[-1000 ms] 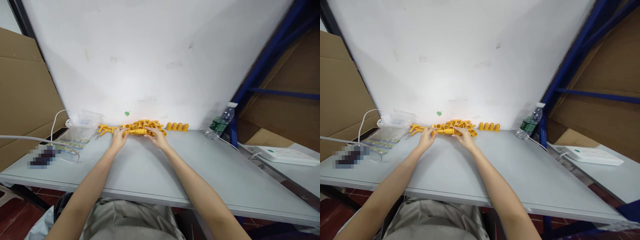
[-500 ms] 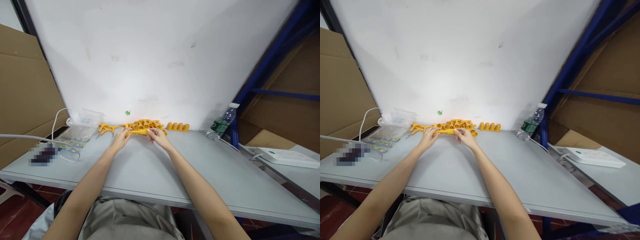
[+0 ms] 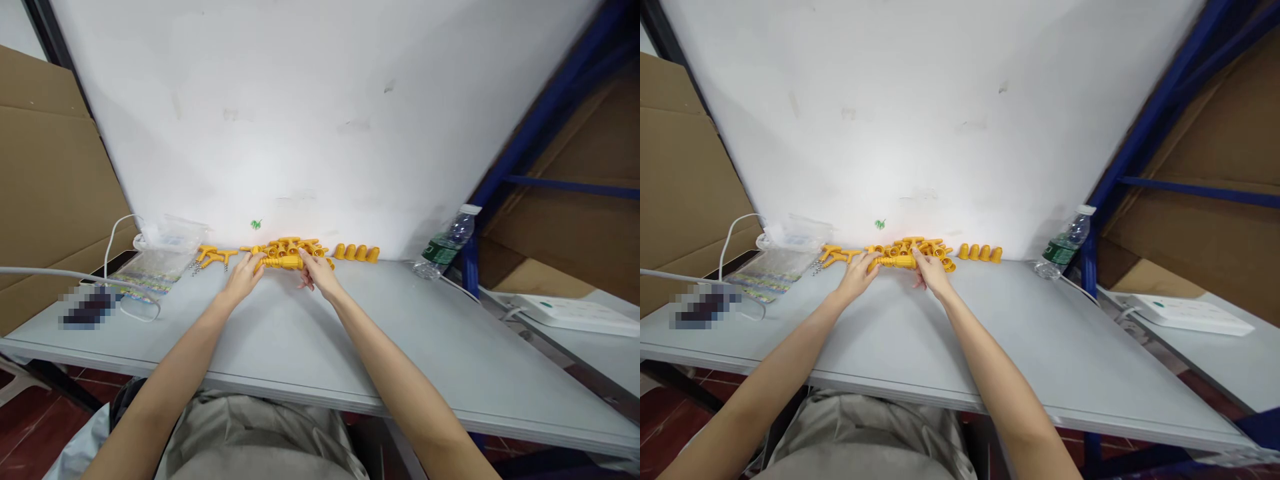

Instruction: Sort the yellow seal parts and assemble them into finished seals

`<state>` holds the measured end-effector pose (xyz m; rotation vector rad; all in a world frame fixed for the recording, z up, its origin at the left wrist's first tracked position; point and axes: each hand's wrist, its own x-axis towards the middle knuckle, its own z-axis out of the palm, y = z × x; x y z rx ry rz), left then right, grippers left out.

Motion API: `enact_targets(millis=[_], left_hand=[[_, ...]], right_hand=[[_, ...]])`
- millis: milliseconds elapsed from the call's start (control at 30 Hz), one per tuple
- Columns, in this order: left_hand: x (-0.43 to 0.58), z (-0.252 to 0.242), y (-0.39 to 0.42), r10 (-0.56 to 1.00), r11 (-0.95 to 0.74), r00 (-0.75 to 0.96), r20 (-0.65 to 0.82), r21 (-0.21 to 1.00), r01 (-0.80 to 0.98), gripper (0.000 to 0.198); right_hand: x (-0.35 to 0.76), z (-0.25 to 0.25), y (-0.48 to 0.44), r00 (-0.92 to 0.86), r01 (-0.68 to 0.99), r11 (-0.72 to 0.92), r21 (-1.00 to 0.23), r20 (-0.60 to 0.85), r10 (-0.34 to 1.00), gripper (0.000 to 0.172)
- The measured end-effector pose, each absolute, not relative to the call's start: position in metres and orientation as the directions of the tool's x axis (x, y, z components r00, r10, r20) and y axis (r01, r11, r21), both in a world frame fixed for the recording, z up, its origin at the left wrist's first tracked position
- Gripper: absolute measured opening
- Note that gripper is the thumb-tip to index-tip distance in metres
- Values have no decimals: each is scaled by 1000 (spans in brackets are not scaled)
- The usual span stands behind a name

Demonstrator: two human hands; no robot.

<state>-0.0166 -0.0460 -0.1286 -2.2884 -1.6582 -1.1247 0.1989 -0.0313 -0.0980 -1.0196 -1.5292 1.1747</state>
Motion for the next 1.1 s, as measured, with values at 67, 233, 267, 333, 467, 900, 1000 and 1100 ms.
enact_targets(millis=[67,233,267,333,467,900,1000,1100], left_hand=[[-16,-128,-46,786,-395,130,604,330,857,32],[-18,-128,-43,802,-391,102,588,388,834,30],[-19,-128,-42,804,-390,97,587,397,831,30],[-20,-127,-41,803,-396,98,587,403,825,31],[-21,-126,-43,801,-406,113,588,395,824,30],[-17,-127,-45,641,-490,105,760,301,818,25],[-16,-126,-46,610,-497,96,787,285,820,26],[-15,-124,-45,632,-485,71,772,322,813,27]], right_hand=[[200,-98,-30,-230,77,161,-984,140,963,60],[207,-97,-29,-284,87,197,-976,165,944,48],[209,-97,-28,-310,61,244,-968,214,926,49],[210,-99,-26,-346,16,333,-943,308,887,57],[211,-102,-24,-331,38,394,-918,361,872,51],[205,-87,-39,-283,58,372,-926,342,896,55],[200,-90,-38,-272,28,246,-969,229,934,58],[195,-90,-40,-241,2,145,-989,141,960,58]])
